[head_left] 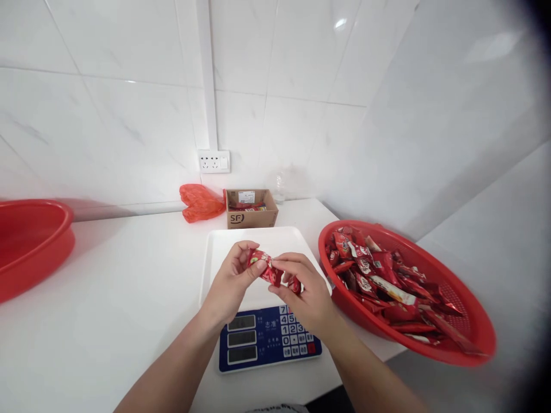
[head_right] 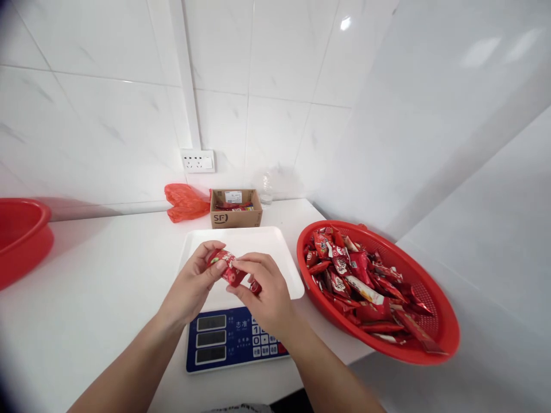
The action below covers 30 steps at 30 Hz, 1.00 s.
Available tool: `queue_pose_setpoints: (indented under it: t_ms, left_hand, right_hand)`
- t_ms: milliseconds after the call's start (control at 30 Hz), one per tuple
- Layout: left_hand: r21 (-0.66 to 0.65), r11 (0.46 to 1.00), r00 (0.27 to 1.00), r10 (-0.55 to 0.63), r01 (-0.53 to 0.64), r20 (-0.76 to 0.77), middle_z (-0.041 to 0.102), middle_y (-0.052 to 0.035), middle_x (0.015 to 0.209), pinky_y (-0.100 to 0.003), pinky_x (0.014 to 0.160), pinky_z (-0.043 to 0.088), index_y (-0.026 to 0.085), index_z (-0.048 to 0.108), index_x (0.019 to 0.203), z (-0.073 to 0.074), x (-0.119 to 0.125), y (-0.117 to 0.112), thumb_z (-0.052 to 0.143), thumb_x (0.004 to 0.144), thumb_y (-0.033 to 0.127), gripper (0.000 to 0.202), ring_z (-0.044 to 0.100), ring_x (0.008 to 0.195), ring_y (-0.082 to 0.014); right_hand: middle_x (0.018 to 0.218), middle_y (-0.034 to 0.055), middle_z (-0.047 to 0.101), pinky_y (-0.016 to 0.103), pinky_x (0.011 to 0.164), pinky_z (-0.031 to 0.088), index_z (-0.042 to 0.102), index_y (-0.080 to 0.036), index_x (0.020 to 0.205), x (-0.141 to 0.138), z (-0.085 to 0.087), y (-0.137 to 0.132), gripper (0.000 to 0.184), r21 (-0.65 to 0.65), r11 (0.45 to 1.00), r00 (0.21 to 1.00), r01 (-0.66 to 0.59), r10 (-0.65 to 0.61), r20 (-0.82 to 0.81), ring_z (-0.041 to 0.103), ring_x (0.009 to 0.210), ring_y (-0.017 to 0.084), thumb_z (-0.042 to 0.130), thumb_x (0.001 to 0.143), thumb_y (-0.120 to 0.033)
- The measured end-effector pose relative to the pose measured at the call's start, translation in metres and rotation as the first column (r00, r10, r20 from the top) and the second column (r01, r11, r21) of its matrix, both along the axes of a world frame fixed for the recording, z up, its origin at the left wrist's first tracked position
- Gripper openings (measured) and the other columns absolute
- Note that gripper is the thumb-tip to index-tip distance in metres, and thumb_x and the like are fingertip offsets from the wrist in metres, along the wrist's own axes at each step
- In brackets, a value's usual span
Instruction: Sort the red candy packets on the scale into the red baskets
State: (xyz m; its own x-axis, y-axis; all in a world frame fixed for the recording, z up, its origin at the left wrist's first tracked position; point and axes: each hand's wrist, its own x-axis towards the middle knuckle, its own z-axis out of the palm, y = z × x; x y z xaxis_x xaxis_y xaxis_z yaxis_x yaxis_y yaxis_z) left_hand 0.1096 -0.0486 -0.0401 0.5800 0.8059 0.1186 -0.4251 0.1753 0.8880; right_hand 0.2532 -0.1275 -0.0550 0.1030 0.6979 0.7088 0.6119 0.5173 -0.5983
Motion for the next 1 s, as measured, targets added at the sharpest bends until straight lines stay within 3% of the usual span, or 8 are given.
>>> queue_pose_setpoints:
  t_ms: [133, 300, 500, 667, 800, 900, 1000]
  left_hand:
    - [0.141, 0.987, 0.997, 0.068, -0.073, 0.035, 0.059, 0.004, 0.077, -0.022, 0.068, 0.047, 0.02, 0.056, 0.101, -0.001, -0.001, -0.002, 0.084, 0.07, 0.027, 0.043, 0.058, 0.073, -0.0104]
    - [0.184, 0.98, 0.997, 0.064, -0.071, 0.046, 0.063, 0.0046, 0.077, -0.022, 0.068, 0.05, 0.023, 0.057, 0.108, 0.0, -0.003, -0.003, 0.087, 0.064, 0.02, 0.053, 0.061, 0.07, -0.0107]
    - [-0.003, 0.994, 0.989, -0.109, 0.11, 0.1, 0.073, -0.0034, 0.098, -0.025, 0.081, 0.052, 0.024, 0.062, 0.114, 0.0, -0.004, -0.002, 0.083, 0.072, 0.039, 0.05, 0.068, 0.088, -0.0149]
    - [-0.099, 0.97, 0.966, -0.208, 0.224, 0.155, 0.075, -0.0076, 0.093, -0.027, 0.079, 0.054, 0.017, 0.072, 0.097, 0.0, -0.003, -0.003, 0.08, 0.07, 0.051, 0.044, 0.07, 0.081, -0.0172]
    - [-0.161, 0.965, 0.969, -0.176, 0.205, 0.174, 0.074, -0.0052, 0.085, -0.026, 0.074, 0.054, 0.017, 0.071, 0.091, 0.0, -0.003, 0.0, 0.085, 0.065, 0.046, 0.041, 0.07, 0.074, -0.0157]
    - [-0.156, 0.968, 0.972, -0.17, 0.195, 0.162, 0.073, -0.0058, 0.082, -0.028, 0.074, 0.053, 0.016, 0.07, 0.093, 0.0, -0.004, 0.002, 0.085, 0.066, 0.046, 0.043, 0.07, 0.077, -0.0183]
    - [-0.181, 0.969, 0.977, -0.141, 0.169, 0.162, 0.072, -0.0055, 0.086, -0.035, 0.084, 0.053, 0.017, 0.068, 0.1, 0.003, -0.006, 0.002, 0.083, 0.069, 0.046, 0.045, 0.07, 0.087, -0.0218]
  right_hand:
    - [0.098, 0.0038, 0.062, 0.025, 0.057, 0.048, 0.063, -0.025, 0.115, 0.004, 0.002, -0.001, 0.042, -0.204, 0.975, 0.963, -0.085, 0.028, -0.268, 0.053, 0.063, 0.011, 0.066, 0.083, -0.053]
    - [0.08, 0.0027, 0.063, 0.026, 0.06, 0.045, 0.066, -0.02, 0.104, 0.003, 0.008, 0.0, 0.041, -0.428, 0.888, 0.925, -0.168, -0.009, -0.38, 0.054, 0.066, 0.014, 0.068, 0.08, -0.053]
    - [0.071, 0.0003, 0.063, 0.026, 0.061, 0.046, 0.066, -0.02, 0.084, -0.003, 0.015, -0.002, 0.021, -0.397, 0.902, 0.89, -0.172, -0.031, -0.455, 0.054, 0.062, 0.013, 0.068, 0.08, -0.041]
    - [0.08, 0.0026, 0.067, 0.029, 0.077, 0.05, 0.066, -0.022, 0.08, -0.008, 0.017, -0.003, 0.016, -0.337, 0.907, 0.866, -0.253, 0.056, -0.497, 0.063, 0.086, 0.018, 0.069, 0.08, -0.037]
    - [0.07, -0.0005, 0.062, 0.026, 0.064, 0.048, 0.065, -0.021, 0.083, -0.01, 0.015, -0.004, 0.018, -0.378, 0.895, 0.882, -0.235, 0.033, -0.47, 0.057, 0.066, 0.014, 0.067, 0.082, -0.039]
    - [0.077, 0.001, 0.065, 0.028, 0.071, 0.051, 0.066, -0.022, 0.087, -0.006, 0.011, 0.0, 0.023, -0.367, 0.902, 0.868, -0.227, 0.017, -0.496, 0.06, 0.073, 0.015, 0.068, 0.08, -0.045]
    - [0.081, 0.0027, 0.066, 0.029, 0.069, 0.051, 0.066, -0.022, 0.089, 0.003, 0.005, 0.01, 0.028, -0.429, 0.898, 0.884, -0.103, -0.115, -0.453, 0.06, 0.071, 0.016, 0.068, 0.078, -0.048]
